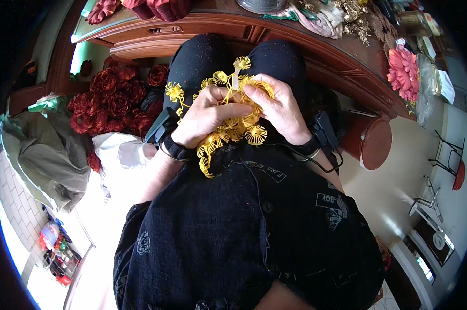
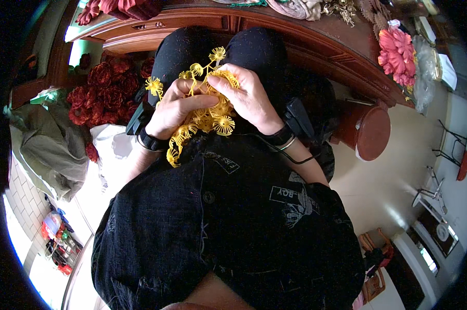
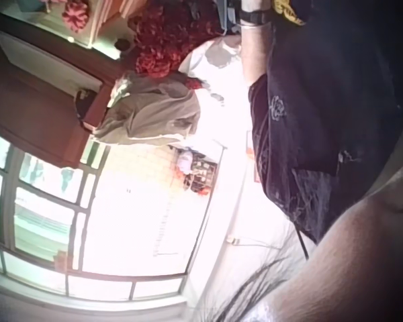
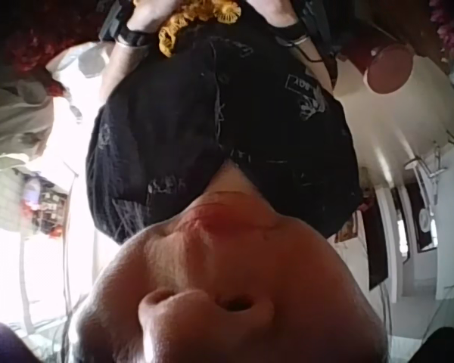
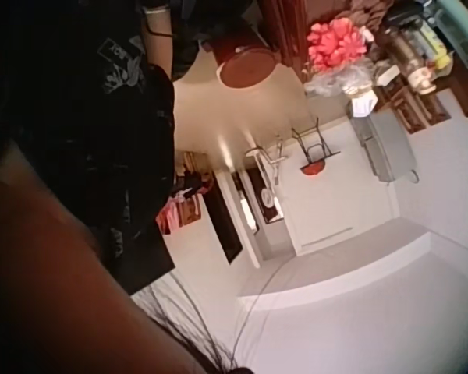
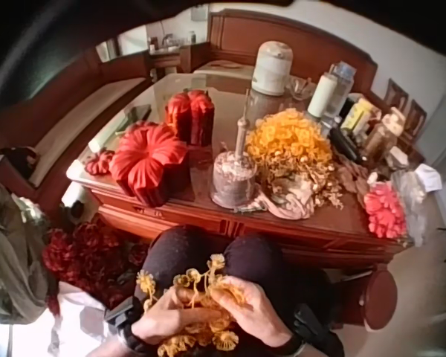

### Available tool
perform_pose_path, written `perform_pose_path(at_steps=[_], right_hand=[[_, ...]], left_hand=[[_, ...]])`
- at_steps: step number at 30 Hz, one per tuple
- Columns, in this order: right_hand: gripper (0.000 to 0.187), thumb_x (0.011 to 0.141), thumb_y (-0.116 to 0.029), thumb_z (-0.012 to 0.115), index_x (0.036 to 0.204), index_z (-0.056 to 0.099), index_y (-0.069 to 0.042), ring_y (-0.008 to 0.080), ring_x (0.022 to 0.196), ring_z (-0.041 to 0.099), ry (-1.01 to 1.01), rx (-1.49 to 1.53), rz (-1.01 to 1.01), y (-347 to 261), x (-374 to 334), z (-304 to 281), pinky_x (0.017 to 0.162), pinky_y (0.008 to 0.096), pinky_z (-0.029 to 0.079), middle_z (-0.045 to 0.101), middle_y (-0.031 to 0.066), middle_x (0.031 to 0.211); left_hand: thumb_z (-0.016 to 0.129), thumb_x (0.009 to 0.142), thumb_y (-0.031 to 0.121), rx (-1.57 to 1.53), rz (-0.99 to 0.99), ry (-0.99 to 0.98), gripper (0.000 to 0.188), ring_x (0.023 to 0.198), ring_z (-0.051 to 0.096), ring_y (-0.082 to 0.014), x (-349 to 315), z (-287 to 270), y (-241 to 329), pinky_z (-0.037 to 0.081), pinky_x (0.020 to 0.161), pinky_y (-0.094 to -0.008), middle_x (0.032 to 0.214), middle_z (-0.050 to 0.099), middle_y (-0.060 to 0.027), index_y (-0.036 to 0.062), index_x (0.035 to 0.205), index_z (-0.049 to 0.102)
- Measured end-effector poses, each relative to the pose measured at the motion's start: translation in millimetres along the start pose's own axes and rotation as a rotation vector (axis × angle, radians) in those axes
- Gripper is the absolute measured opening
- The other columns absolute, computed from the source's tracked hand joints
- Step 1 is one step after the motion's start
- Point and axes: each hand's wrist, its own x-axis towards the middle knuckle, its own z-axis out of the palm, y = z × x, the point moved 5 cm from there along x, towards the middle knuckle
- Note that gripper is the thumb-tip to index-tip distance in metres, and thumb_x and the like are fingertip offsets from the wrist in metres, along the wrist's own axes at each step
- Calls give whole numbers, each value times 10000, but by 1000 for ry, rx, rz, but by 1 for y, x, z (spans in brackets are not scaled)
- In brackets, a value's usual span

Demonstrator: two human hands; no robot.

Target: Untangling and assembling yellow floral decorations on a workshop bench.

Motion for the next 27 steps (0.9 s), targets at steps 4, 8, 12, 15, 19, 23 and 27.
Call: perform_pose_path(at_steps=[4, 8, 12, 15, 19, 23, 27], right_hand=[[190, 937, -185, 598, 943, 613, 4, 30, 744, 528, 77, -12, 18, -2, -4, 5, 645, 201, 434, 602, -24, 808], [171, 945, -189, 588, 941, 617, -21, 7, 665, 496, 116, 102, 23, 0, -8, 7, 567, 179, 401, 576, -39, 761], [160, 950, -199, 579, 915, 614, -47, -11, 553, 433, 186, 99, 53, 0, -12, 5, 462, 161, 339, 528, -68, 702], [161, 962, -217, 556, 901, 611, -78, -18, 468, 350, 353, 203, -55, -4, -11, -18, 391, 165, 267, 467, -87, 656], [185, 968, -237, 549, 903, 589, -69, -12, 470, 350, 326, 17, -25, -35, -16, -41, 405, 161, 269, 443, -77, 642], [206, 959, -253, 567, 893, 581, -59, -10, 477, 350, 96, 53, 35, -39, -6, -15, 415, 172, 286, 424, -75, 640], [134, 965, -203, 549, 926, 582, -78, -10, 478, 338, 84, 88, 62, -43, -3, -25, 418, 166, 277, 485, -60, 708]], left_hand=[[706, 805, 50, -170, 29, 14, 85, 709, 639, -86, -5, -2, 0, 494, 678, -215, 825, 707, -44, 17, 883, 709], [706, 799, 37, -180, 60, 90, 77, 724, 638, -83, -11, -1, 2, 494, 695, -218, 826, 706, -40, 18, 873, 711], [708, 774, -11, -175, 54, 115, 88, 764, 642, -104, -13, 4, 7, 502, 735, -237, 837, 696, -37, 27, 853, 702], [700, 760, -51, -336, 184, 60, 120, 795, 644, -130, -17, -9, -3, 514, 758, -263, 867, 688, -45, 35, 844, 688], [671, 794, -46, -328, 186, 100, 103, 792, 639, -104, -28, -25, 6, 511, 763, -244, 858, 669, -11, 46, 841, 674], [657, 848, 34, -186, 275, 92, 53, 764, 614, -63, -20, -17, 11, 482, 706, -211, 819, 666, 7, 31, 897, 679], [645, 866, 46, -116, 275, 93, 50, 745, 596, -44, -18, -11, 22, 467, 682, -205, 812, 662, 19, 34, 899, 682]])
